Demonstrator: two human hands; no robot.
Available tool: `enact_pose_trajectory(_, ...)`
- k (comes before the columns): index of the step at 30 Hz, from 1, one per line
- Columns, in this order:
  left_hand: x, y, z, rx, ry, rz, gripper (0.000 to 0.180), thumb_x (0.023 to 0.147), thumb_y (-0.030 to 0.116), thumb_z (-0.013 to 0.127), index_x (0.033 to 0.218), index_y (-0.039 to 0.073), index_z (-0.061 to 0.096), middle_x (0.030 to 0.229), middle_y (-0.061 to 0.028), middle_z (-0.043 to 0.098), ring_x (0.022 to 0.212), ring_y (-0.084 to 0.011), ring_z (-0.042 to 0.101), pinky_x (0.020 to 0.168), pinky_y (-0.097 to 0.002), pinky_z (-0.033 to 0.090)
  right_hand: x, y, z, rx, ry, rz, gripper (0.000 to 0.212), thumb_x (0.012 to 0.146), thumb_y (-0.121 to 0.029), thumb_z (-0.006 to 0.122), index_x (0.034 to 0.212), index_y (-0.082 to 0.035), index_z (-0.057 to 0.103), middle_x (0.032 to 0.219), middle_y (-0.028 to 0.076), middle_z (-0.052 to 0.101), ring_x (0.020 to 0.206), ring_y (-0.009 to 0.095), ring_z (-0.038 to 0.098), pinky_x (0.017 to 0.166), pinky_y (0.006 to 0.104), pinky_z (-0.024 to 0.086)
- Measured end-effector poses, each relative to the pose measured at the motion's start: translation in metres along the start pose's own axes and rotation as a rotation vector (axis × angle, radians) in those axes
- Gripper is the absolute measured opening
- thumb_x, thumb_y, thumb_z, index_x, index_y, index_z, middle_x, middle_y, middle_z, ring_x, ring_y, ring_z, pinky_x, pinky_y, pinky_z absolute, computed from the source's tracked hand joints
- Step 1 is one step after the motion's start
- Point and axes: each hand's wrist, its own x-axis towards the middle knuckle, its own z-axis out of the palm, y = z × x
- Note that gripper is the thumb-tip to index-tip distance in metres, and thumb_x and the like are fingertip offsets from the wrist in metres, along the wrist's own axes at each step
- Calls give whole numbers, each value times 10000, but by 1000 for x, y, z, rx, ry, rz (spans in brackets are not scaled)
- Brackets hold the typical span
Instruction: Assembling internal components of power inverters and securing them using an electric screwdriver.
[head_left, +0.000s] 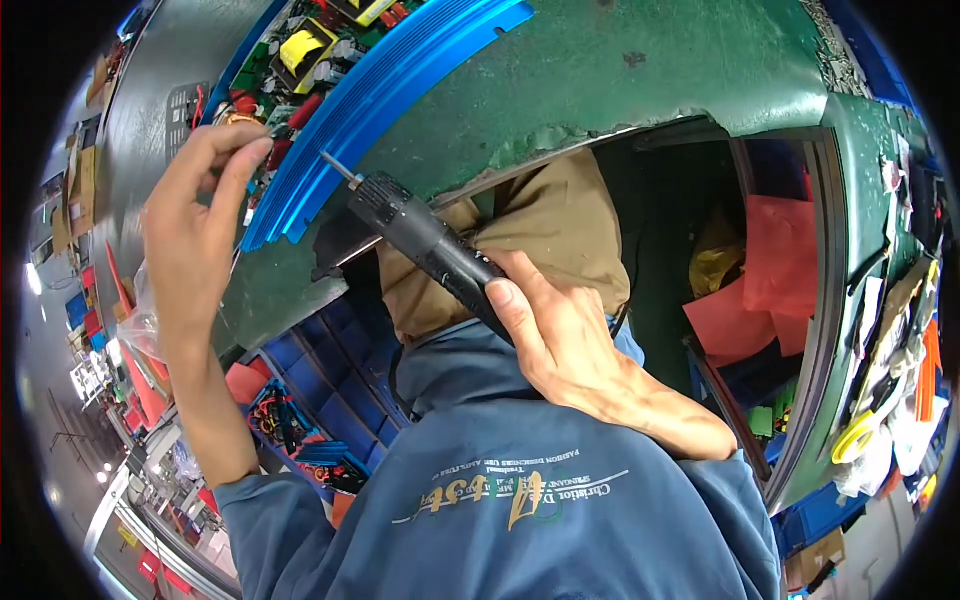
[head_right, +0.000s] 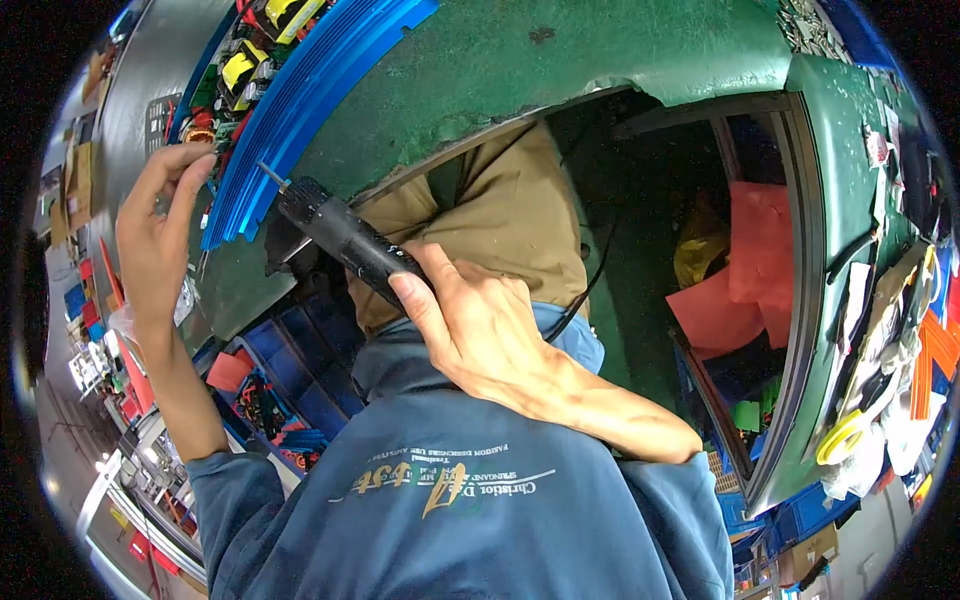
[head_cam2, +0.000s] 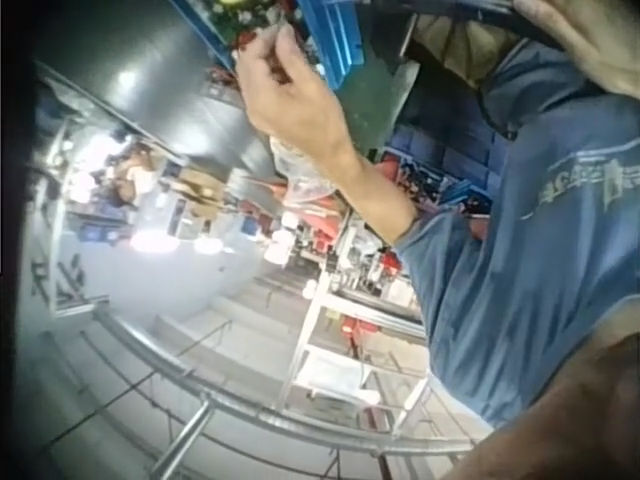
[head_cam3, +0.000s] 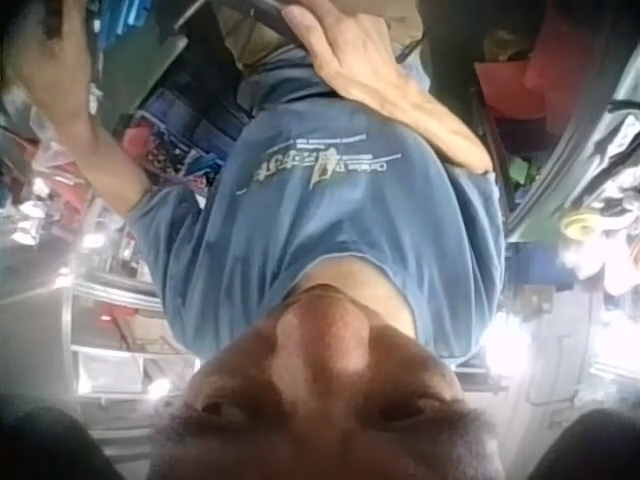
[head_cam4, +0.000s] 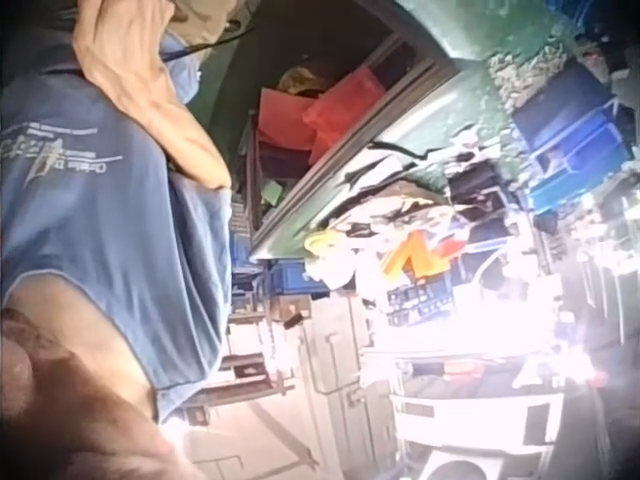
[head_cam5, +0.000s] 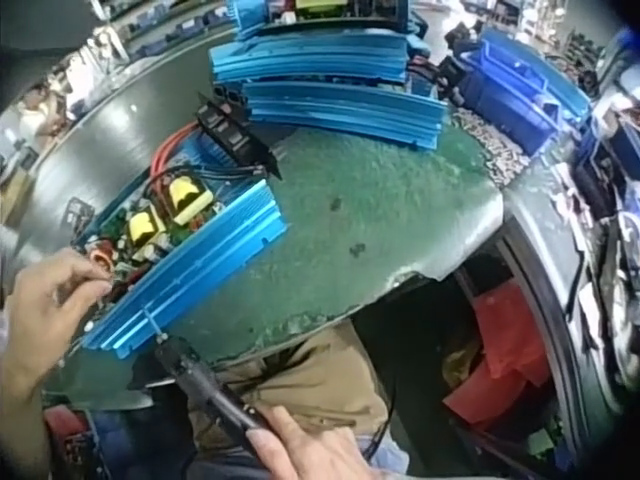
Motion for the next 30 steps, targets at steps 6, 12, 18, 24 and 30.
enact_pose_trajectory(6, 17, -15, 6, 235, 72, 385, 112, 846, 26, 735, 956, 21, 714, 1264, -84, 650, 1016, -243, 634, 878, -343, 496, 12, -11, -13, 213, -173, 198, 488, 1114, -418, 331, 1241, -25, 592, 749, 117, 642, 672, 235, 596, 677, 385, 467)
enact_pose_trajectory(12, 18, -24, 7, 170, -7, 296, 99, 780, 93, 773, 836, 37, 712, 1396, -118, 597, 1242, -330, 568, 1062, -447, 434, 6, 10, 12, 607, -270, 306, 707, 1080, -596, 196, 1192, -21, 593, 774, 55, 651, 696, 124, 588, 667, 289, 463)
enact_pose_trajectory(18, 13, -17, 1, -36, -66, 181, 92, 801, 78, 759, 859, 22, 716, 1474, -132, 538, 1280, -354, 538, 1059, -463, 433, -5, -7, 6, 553, -269, 352, 779, 1059, -626, 174, 1278, 7, 571, 766, 62, 648, 653, 133, 568, 618, 272, 435)
enact_pose_trajectory(24, 20, -29, 5, -85, -47, 233, 126, 786, 114, 773, 869, 40, 713, 1479, -139, 529, 1262, -358, 546, 1050, -468, 441, -2, -18, 6, 566, -283, 427, 870, 1028, -689, 187, 1359, 33, 542, 761, 61, 650, 633, 119, 560, 613, 265, 427)
enact_pose_trajectory(30, 20, -39, 6, -206, -62, 210, 138, 775, 111, 779, 882, 43, 725, 1489, -148, 527, 1313, -348, 530, 1106, -476, 417, 6, -31, 4, 619, -301, 495, 934, 1004, -733, 204, 1360, 70, 522, 757, 81, 643, 619, 128, 557, 608, 265, 426)
